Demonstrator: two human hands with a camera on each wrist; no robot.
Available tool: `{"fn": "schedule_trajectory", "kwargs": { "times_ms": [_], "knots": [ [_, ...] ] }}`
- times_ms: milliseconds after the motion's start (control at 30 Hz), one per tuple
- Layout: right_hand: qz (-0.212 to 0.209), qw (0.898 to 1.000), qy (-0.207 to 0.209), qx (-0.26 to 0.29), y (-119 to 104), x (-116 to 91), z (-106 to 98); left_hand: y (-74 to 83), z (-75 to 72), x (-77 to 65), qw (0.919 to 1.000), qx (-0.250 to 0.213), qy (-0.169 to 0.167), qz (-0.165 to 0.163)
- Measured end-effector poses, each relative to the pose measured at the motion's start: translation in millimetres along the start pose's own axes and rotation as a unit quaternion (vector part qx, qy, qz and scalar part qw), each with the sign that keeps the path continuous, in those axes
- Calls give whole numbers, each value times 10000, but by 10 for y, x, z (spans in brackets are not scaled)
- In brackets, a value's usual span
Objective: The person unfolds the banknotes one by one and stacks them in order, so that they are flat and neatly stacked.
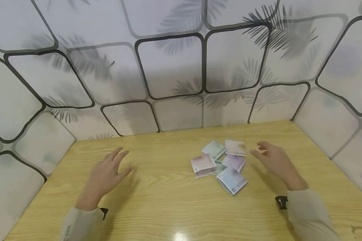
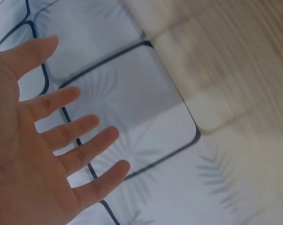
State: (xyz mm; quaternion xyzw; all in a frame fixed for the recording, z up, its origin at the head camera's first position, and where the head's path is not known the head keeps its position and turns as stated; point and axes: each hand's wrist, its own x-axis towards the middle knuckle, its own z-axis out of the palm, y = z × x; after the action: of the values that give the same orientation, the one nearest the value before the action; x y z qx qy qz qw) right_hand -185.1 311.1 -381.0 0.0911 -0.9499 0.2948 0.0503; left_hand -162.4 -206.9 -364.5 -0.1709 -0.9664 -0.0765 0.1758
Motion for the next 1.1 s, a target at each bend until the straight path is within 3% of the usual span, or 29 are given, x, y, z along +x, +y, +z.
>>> {"fn": "schedule_trajectory", "kwargs": {
  "times_ms": [133, 233, 367, 600, 833, 1100],
  "knots": [
    [303, 9942, 31, 1029, -61, -7, -10, 91, 36, 74, 9993, -314, 105, 152],
    [553, 9797, -101, 1926, -98, -1, -16, 145, 63, 122, 9985, -541, -18, 80],
    [677, 9646, -237, 2538, -141, 15, -6, 208, 98, 183, 9964, -826, -161, 49],
    [724, 9457, -529, 3123, -233, 44, 69, 354, 151, 277, 9929, -1129, -328, 185],
    [903, 9437, -759, 3089, -324, 57, 101, 531, 234, 401, 9889, -1302, -542, 473],
    [918, 9350, -889, 3307, -367, 85, 142, 606, 279, 492, 9863, -1369, -579, 717]
  ]
}}
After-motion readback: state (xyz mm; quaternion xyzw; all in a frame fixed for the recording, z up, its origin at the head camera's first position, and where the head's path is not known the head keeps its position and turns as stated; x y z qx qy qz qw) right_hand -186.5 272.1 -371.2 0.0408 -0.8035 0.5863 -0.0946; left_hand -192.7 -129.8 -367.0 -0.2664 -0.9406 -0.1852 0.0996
